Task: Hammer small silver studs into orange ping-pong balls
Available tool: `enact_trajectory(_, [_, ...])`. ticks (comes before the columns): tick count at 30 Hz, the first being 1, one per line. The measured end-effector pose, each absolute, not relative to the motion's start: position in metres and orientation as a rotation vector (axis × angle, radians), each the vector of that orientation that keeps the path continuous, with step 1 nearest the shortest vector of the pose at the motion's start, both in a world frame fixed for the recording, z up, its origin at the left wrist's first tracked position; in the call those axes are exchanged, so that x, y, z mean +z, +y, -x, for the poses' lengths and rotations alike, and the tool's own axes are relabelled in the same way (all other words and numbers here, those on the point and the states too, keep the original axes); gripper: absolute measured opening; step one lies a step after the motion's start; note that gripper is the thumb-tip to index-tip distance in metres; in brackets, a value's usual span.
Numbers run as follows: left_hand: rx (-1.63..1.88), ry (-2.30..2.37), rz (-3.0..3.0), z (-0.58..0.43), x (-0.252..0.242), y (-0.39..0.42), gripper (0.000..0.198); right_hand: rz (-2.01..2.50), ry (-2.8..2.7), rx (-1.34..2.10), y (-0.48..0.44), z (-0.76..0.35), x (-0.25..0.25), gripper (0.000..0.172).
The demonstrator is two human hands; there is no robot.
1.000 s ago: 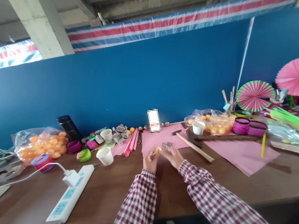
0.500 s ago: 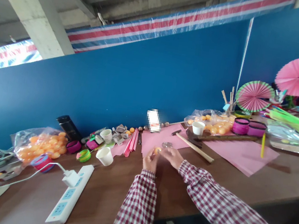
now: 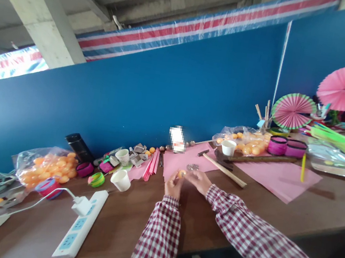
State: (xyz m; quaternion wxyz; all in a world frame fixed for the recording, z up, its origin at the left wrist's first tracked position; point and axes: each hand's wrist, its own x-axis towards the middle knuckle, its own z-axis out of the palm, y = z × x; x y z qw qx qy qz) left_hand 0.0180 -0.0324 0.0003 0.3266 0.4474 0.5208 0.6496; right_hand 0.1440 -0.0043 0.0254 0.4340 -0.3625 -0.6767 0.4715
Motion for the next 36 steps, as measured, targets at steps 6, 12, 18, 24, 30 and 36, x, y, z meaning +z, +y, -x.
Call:
enact_trajectory(6, [1.689, 1.383, -1.208, -0.019, 0.004, -0.035, 0.041, 0.917, -1.685, 1.180, -0.002, -0.145, 0.023, 0.037])
enact_trajectory(12, [1.687, 1.361, -1.240, -0.018, 0.002, -0.034, 0.041, 0.938, -1.685, 1.187, -0.002, -0.146, 0.025, 0.035])
enact_trajectory(18, [1.664, 1.397, -1.295, -0.020, -0.004, -0.033, 0.040, 0.972, -1.639, 1.150, -0.002, -0.146, 0.024, 0.029])
enact_trajectory(24, [1.655, 1.392, -1.303, -0.020, -0.006, -0.031, 0.042, 0.970, -1.617, 1.131, -0.003, -0.144, 0.025, 0.025])
enact_trajectory(30, [1.655, 1.401, -1.328, -0.019, -0.004, -0.031, 0.041, 0.960, -1.632, 1.130, -0.003, -0.144, 0.026, 0.017])
enact_trajectory(36, [1.696, 1.381, -1.216, -0.021, -0.003, -0.031, 0.041, 0.963, -1.656, 1.072, 0.000, -0.144, 0.022, 0.013])
